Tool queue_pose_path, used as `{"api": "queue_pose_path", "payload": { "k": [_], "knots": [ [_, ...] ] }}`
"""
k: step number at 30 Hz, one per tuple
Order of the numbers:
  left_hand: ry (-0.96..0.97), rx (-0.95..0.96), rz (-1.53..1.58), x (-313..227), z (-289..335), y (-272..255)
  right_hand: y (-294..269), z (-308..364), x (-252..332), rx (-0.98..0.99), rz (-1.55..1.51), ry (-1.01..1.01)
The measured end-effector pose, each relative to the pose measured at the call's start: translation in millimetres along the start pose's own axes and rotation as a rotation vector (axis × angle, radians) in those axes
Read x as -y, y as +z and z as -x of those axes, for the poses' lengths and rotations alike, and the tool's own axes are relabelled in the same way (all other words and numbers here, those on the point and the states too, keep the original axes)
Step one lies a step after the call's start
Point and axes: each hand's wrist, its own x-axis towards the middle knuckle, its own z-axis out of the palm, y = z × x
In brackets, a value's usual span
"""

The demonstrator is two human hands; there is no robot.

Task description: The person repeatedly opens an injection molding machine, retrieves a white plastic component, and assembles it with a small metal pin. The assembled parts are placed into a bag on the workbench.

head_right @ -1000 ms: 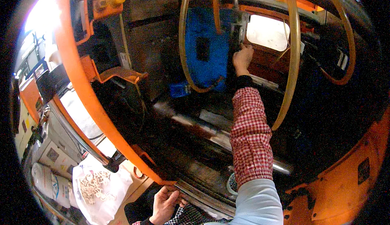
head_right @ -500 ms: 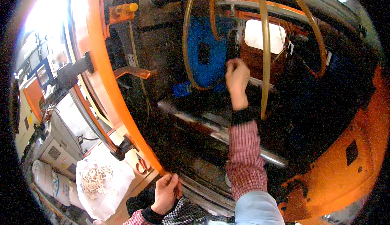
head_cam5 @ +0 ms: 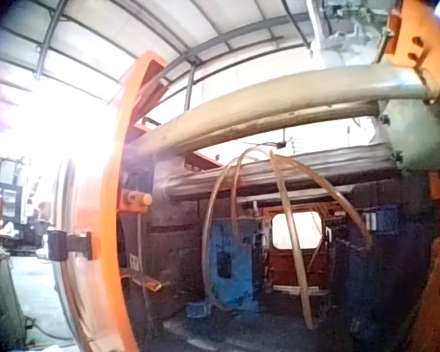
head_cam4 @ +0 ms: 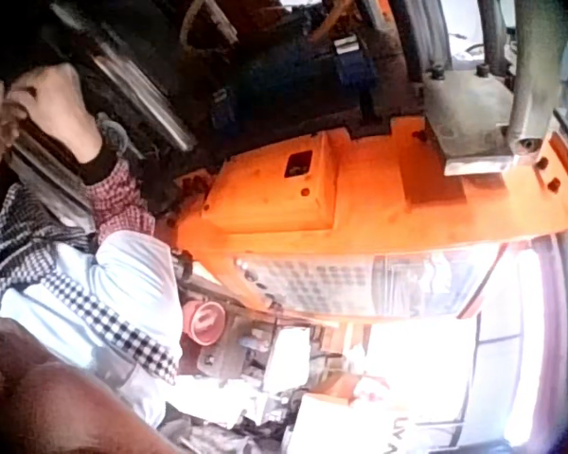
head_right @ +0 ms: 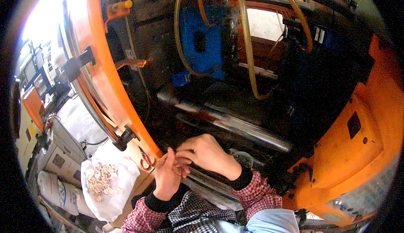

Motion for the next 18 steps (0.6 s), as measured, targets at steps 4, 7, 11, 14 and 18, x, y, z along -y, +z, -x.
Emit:
{"api": "queue_pose_path", "payload": {
  "k": [4,7,11,14,18],
  "knots": [
    [0.720,-0.087,-0.640,-22,12,-8,-27,-44,-48,-0.649,0.054,0.112],
    [1.201,-0.572,-1.004,-54,9,-35,-73,-102,-117,-1.157,0.115,0.162],
    [1.234,-0.794,-1.087,-90,-17,-74,-134,-170,-186,-1.399,0.205,0.271],
    [0.930,-0.573,-0.912,-94,-28,-92,-169,-207,-254,-1.450,0.249,0.318],
    [0.958,-0.551,-0.748,-83,-41,-88,-206,-233,-307,-1.439,0.372,0.333]
  ]
}}
